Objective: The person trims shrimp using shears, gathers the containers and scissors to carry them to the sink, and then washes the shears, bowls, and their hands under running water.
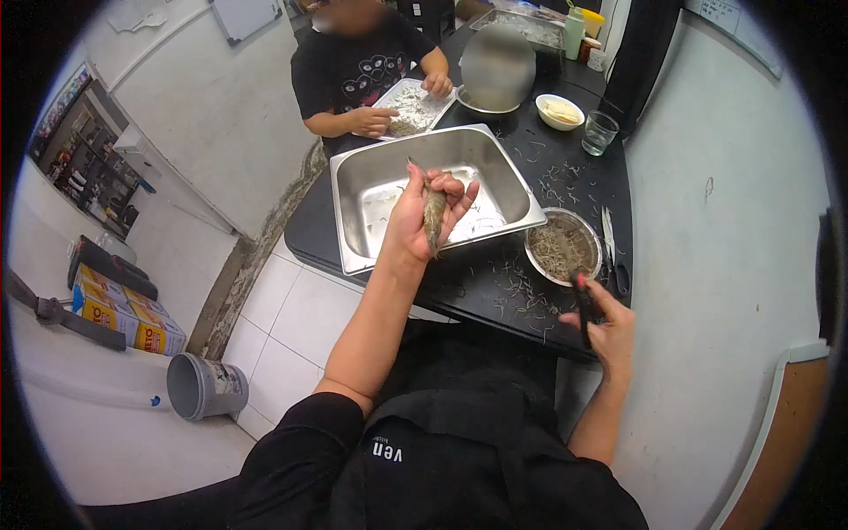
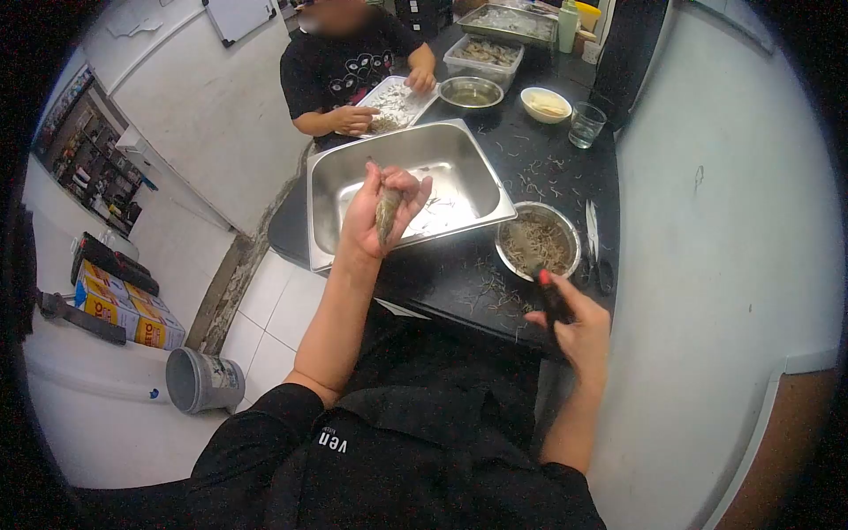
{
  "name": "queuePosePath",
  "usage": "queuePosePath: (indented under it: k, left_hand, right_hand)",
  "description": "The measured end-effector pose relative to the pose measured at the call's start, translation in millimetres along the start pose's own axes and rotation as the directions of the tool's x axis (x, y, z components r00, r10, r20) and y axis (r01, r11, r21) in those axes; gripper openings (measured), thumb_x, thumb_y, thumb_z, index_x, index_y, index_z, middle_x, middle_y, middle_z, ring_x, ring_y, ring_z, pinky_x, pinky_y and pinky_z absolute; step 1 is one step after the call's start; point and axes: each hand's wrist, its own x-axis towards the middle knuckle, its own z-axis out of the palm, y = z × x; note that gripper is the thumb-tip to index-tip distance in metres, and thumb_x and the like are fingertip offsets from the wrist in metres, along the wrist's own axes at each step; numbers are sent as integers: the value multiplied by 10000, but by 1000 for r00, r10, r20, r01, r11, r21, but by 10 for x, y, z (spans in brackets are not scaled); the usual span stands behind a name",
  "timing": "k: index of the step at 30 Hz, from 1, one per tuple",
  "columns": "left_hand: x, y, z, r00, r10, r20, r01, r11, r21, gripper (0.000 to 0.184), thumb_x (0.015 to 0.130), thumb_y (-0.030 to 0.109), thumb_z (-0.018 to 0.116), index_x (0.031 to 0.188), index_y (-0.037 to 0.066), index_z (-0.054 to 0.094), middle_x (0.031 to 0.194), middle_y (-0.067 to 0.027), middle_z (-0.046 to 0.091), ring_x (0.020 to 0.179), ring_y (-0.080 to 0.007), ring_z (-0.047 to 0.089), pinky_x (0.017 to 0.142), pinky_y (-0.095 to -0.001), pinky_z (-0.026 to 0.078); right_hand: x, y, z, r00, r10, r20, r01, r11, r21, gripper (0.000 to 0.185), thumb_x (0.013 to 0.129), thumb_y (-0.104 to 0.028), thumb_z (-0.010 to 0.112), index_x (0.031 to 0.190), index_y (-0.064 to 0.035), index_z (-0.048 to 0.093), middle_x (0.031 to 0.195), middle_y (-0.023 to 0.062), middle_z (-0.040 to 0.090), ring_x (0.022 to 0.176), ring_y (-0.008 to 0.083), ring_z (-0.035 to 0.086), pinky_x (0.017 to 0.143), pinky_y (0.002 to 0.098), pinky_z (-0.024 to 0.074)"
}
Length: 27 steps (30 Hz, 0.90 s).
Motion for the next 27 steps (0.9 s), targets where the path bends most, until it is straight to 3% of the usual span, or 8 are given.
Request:
queuePosePath:
  k: [1,4,9,14,17,19,24,27]
  left_hand:
    - [4,-12,-8,1000,1,2,-1,1000,-1,385,942,418,328,799,66,393,696,-25,402,706,-152,477,967,-448,408]
    - [7,-91,6,998,20,-59,-14,994,104,409,924,454,335,799,70,400,675,-7,399,674,-148,466,923,-424,450]
    - [34,-211,59,996,19,-92,0,980,200,407,926,455,336,801,74,404,667,-9,408,672,-151,468,935,-425,441]
    - [65,-300,0,992,35,-118,-3,965,262,399,933,449,339,811,76,410,661,-9,410,667,-161,472,927,-443,445]
    - [64,-346,-12,973,156,-172,-77,915,395,379,942,430,351,826,75,414,665,-11,413,666,-167,476,907,-452,458]
    - [66,-351,-31,948,254,-194,-121,848,516,348,952,393,340,878,60,410,681,-21,422,683,-174,474,962,-475,409]
    - [55,-392,-83,953,220,-207,-88,858,506,338,947,398,361,915,64,406,675,-23,429,686,-186,476,960,-484,407]
    - [25,-421,-62,967,162,-198,-59,895,443,322,955,373,355,916,57,401,697,-21,422,694,-179,477,973,-484,398]
  right_hand:
    - [7,-99,18,1000,-3,0,3,1000,-1,613,571,-129,829,1132,-59,594,934,118,655,846,156,627,745,267,470]
    - [45,-277,104,985,-171,38,173,983,-58,735,480,-301,852,1125,-78,578,842,77,625,792,210,605,725,312,474]
    - [132,-262,203,945,-311,99,327,909,-258,671,522,-369,807,1090,-83,595,777,67,580,684,242,531,644,347,426]
    - [194,-225,278,922,-380,72,382,866,-323,613,557,-292,783,1106,-95,595,707,57,522,691,233,517,644,350,420]
    - [216,-238,269,921,-384,71,384,861,-334,587,560,-222,768,1108,-100,595,706,53,519,697,227,515,639,346,420]
    - [218,-229,258,923,-375,85,380,859,-343,572,560,-169,755,1106,-104,597,710,50,521,701,224,516,637,344,423]
    - [160,-161,293,931,-353,91,357,833,-423,590,512,-28,675,1086,-145,604,674,35,545,635,217,513,606,342,442]
    - [142,-138,273,942,-321,98,329,822,-466,534,557,-80,725,1075,-137,608,678,37,566,629,220,532,582,331,438]
